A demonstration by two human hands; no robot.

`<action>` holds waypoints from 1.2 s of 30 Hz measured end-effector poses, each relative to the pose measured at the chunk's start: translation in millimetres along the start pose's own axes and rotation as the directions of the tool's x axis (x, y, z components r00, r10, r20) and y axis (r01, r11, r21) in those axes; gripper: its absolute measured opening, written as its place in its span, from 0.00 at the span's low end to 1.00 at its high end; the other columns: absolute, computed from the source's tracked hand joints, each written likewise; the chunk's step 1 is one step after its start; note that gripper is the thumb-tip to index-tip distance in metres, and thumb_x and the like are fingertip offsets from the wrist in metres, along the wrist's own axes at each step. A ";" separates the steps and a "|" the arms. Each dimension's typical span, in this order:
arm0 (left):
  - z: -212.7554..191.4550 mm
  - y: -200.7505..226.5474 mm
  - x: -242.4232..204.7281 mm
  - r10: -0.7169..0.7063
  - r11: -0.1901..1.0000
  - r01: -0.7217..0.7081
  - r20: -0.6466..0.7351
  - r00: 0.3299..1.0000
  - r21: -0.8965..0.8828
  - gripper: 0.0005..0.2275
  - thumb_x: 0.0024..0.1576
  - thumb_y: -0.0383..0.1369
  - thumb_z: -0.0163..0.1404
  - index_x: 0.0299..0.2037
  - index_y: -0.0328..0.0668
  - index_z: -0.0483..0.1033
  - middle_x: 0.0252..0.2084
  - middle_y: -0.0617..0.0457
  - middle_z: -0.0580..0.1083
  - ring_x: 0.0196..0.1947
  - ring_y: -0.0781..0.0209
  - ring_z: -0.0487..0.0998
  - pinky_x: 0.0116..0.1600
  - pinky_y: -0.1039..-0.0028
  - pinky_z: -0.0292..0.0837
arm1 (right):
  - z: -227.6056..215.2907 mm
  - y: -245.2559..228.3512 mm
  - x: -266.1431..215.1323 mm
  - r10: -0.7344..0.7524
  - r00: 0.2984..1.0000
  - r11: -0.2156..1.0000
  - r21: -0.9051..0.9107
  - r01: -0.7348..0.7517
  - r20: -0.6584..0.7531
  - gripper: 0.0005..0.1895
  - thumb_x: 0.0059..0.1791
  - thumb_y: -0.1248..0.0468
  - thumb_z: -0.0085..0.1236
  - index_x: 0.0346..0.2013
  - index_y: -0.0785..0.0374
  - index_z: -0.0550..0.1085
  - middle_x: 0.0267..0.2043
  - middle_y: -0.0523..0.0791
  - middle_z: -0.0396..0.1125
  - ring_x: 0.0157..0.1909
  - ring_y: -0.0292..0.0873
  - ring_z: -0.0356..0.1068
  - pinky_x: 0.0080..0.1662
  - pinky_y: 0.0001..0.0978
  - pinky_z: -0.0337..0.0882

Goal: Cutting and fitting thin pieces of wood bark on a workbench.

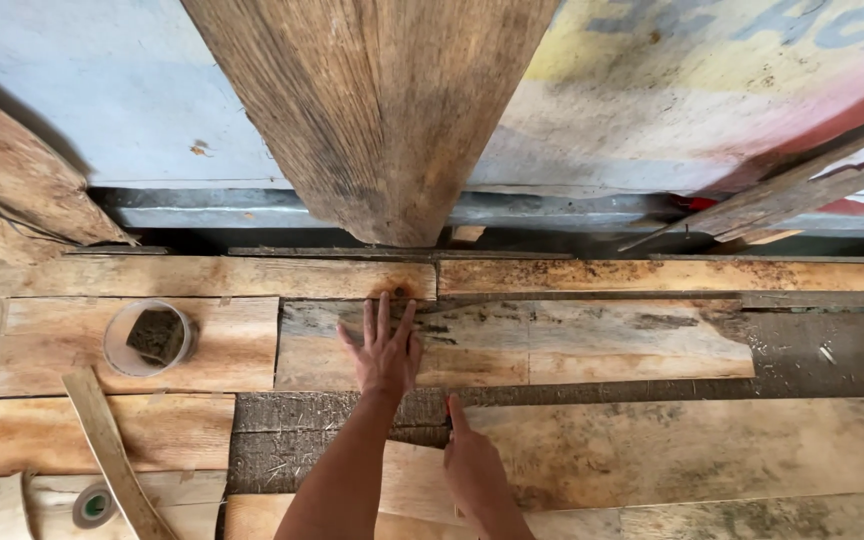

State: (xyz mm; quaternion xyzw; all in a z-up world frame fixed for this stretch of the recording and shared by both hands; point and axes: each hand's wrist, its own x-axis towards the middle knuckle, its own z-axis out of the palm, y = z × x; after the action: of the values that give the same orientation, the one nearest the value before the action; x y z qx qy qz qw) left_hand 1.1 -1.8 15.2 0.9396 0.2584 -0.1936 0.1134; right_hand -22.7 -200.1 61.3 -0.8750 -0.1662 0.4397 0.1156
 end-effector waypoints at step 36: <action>4.9 -2.0 6.5 -0.010 0.998 0.007 -0.047 0.999 -0.066 0.27 0.66 0.49 0.27 0.77 0.75 0.36 0.81 0.55 0.30 0.80 0.50 0.29 0.70 0.25 0.21 | -90.7 -77.6 81.2 -0.011 0.989 0.998 -0.057 0.003 -0.145 0.39 0.58 0.62 0.43 0.80 0.54 0.38 0.27 0.50 0.71 0.22 0.47 0.68 0.25 0.42 0.70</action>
State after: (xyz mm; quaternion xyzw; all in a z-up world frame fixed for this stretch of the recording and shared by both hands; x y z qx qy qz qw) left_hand 3.7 1.2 7.8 0.9386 0.2711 -0.1632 0.1375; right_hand 81.3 -102.1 82.1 -0.9072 -0.1727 0.3693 0.1040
